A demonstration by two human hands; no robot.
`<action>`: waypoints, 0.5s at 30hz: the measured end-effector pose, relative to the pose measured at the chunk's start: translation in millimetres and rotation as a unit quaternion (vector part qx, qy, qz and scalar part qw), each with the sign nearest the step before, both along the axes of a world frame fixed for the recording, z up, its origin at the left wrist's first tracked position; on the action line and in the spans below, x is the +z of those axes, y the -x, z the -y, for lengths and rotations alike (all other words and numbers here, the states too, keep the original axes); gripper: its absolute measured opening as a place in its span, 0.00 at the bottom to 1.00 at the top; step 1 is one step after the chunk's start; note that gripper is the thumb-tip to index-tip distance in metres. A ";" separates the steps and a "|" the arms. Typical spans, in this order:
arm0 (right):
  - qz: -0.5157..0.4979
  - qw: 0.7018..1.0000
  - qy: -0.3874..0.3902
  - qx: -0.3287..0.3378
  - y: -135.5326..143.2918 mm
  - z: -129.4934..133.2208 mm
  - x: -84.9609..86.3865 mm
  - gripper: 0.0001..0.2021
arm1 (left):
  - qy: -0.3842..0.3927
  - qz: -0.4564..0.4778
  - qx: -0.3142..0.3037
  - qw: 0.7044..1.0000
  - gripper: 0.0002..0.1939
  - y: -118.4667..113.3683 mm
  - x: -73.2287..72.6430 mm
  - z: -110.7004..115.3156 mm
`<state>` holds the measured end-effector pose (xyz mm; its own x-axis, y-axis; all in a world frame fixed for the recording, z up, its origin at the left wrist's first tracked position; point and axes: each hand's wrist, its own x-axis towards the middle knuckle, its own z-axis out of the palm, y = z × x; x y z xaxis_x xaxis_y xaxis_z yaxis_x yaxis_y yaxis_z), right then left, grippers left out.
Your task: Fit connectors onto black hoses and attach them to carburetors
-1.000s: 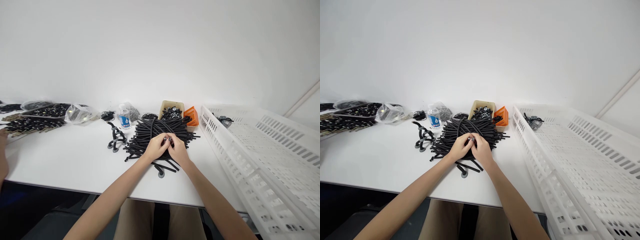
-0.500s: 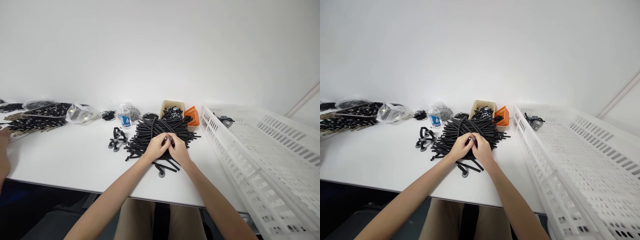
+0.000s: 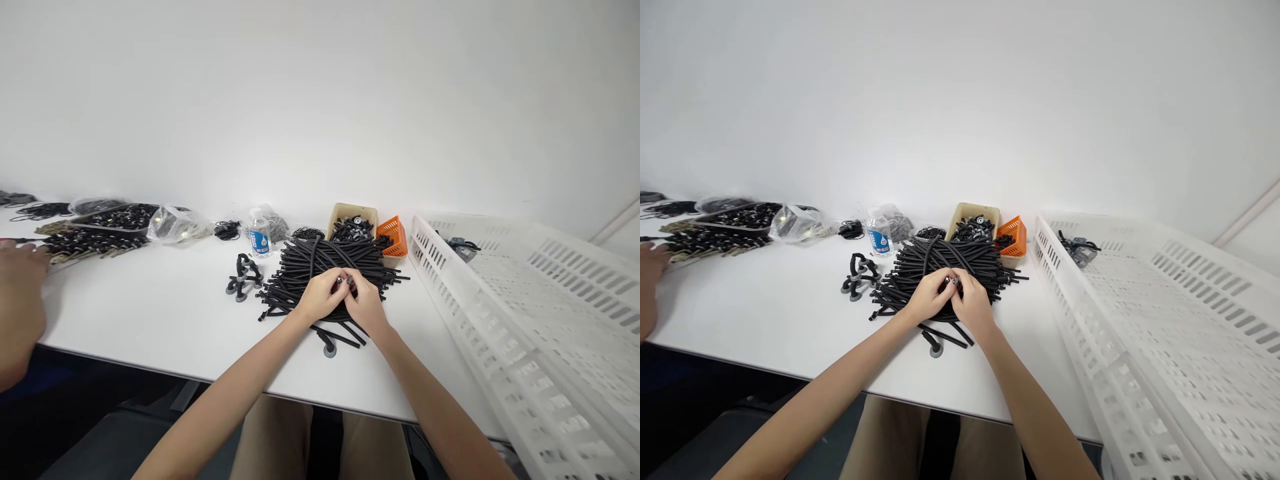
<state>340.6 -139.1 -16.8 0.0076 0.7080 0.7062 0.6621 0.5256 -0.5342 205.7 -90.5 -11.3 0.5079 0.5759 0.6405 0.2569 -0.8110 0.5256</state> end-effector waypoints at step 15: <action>0.001 1.000 0.006 0.008 -0.1 0.1 -2.1 0.13 | -0.032 -0.030 0.014 0.999 0.07 4.3 5.4 2.2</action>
